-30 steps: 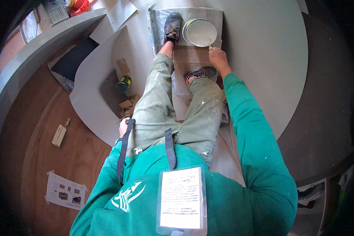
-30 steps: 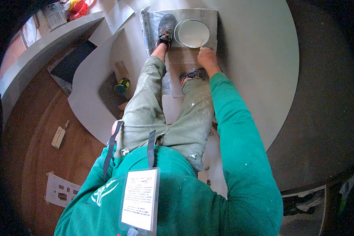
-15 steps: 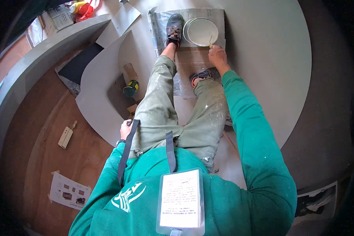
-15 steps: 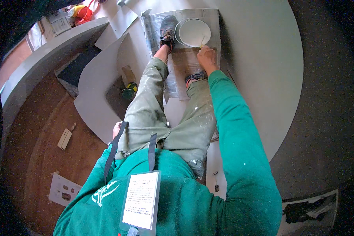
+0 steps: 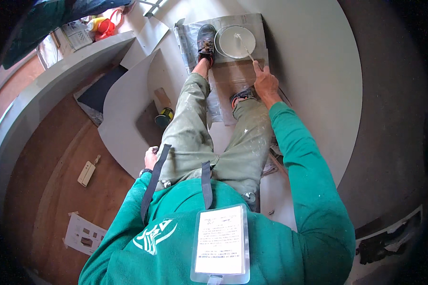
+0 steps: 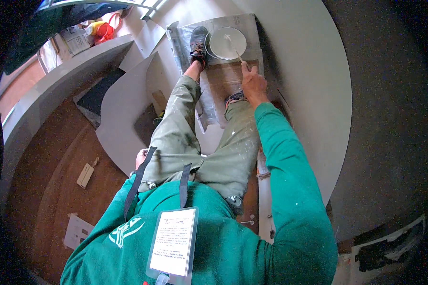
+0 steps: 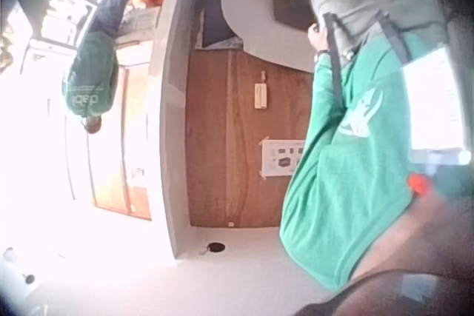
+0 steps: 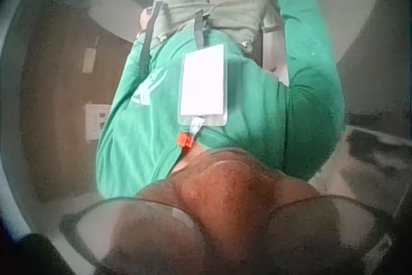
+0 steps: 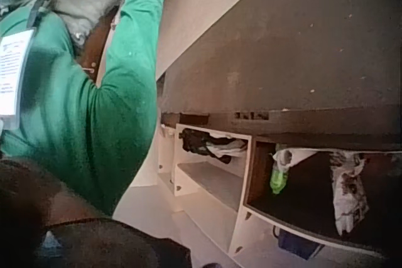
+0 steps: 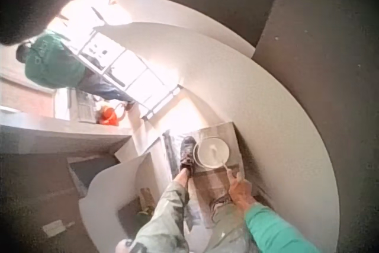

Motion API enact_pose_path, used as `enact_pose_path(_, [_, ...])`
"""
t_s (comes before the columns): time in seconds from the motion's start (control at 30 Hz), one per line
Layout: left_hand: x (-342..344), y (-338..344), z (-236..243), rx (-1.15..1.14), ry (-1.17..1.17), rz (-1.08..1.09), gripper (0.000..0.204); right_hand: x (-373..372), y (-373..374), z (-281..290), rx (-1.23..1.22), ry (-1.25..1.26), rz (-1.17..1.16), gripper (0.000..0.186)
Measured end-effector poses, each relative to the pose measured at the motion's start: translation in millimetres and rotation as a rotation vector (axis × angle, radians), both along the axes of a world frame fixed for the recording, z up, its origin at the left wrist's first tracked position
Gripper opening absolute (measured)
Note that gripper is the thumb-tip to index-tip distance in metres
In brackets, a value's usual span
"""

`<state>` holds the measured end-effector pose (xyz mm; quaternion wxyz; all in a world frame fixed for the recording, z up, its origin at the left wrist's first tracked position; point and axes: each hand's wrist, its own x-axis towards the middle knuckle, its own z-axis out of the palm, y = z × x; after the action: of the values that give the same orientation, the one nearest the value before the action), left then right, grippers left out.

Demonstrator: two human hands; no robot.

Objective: The person paints the upper wall area above a white cabinet using a small paint roller. They repeatedly dip the roller into a paint bucket on the floor to reload paint and continue applying it to the wall surface.

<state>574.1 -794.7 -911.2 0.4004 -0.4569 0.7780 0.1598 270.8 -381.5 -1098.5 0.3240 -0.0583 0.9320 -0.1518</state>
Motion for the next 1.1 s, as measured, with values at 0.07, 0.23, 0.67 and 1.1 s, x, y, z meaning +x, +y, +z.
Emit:
enact_pose_path(0.07, [3, -6, -8, -0.029, -0.042, 0.027, 0.038, -3, 2, -3, -0.015, -0.018, -0.04, 0.049])
enact_pose_path(0.23, [-13, -3, 2, -0.037, 0.015, 0.018, 0.045, 19, 19, 14, -0.225, 0.033, -0.288, 0.044])
enact_pose_path(0.67, [-67, -2, 61, -0.057, 0.014, -0.238, 0.051, 78, 108, 175, -0.925, -0.678, -0.946, 0.054])
enact_pose_path(1.1, [-185, 1, 78, 0.105, 0.661, 0.019, 0.038, 80, 102, 372, -1.48, -0.833, -0.78, 0.051])
